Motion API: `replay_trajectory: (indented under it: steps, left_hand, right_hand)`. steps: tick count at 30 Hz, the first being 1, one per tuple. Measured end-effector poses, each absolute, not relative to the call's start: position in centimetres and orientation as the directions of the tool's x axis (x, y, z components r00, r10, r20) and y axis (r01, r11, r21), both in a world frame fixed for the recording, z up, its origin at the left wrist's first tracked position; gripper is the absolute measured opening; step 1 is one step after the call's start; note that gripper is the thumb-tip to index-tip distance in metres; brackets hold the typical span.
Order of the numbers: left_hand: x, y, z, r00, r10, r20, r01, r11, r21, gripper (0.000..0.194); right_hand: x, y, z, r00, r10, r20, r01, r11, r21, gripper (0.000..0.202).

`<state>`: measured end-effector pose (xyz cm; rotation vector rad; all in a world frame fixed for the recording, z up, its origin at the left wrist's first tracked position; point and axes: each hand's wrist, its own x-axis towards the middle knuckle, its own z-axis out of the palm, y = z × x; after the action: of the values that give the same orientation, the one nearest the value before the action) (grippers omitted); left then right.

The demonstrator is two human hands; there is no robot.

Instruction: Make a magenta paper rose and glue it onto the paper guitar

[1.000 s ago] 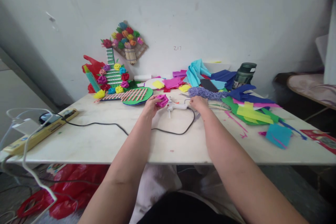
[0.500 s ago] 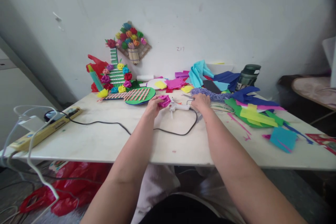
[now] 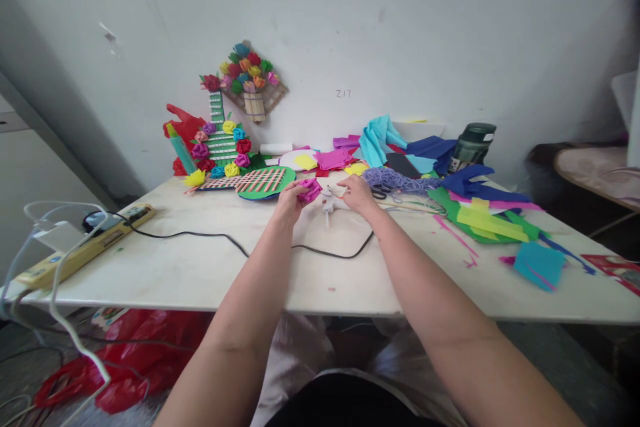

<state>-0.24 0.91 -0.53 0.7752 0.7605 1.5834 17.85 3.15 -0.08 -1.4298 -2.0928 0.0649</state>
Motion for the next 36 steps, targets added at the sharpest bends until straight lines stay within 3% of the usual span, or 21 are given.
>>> replay_trajectory:
  steps: [5, 12, 22, 31, 36]
  left_hand:
    - [-0.3, 0.9, -0.6, -0.104, 0.993, 0.062, -0.551, -0.109, 0.827, 0.029]
    - [-0.8, 1.7, -0.8, -0.259, 0.965, 0.042, -0.55, -0.183, 0.815, 0.034]
    - [-3.5, 1.5, 0.4, -0.565, 0.818, 0.107, -0.495, -0.44, 0.75, 0.025]
    - [-3.5, 1.1, 0.8, -0.596, 0.802, 0.021, -0.521, -0.406, 0.751, 0.026]
    - [-3.7, 1.1, 0.9, -0.66, 0.75, -0.043, -0.515, -0.41, 0.753, 0.022]
  right_hand:
    - [16.7, 2.7, 0.3, -0.276, 0.885, 0.374, 0.796, 0.429, -0.427, 0.038]
    - [16.9, 2.2, 0.4, -0.245, 0.916, 0.318, 0.907, 0.333, -0.259, 0.037]
    - [16.9, 1.8, 0.8, -0.26, 0.907, 0.332, 0.932, 0.326, -0.16, 0.038]
    - [18.1, 2.1, 1.5, -0.231, 0.971, 0.068, 0.965, 0.237, -0.114, 0.046]
    - [17.1, 1.8, 0.0, -0.314, 0.946, 0.082, 0.949, 0.316, -0.011, 0.052]
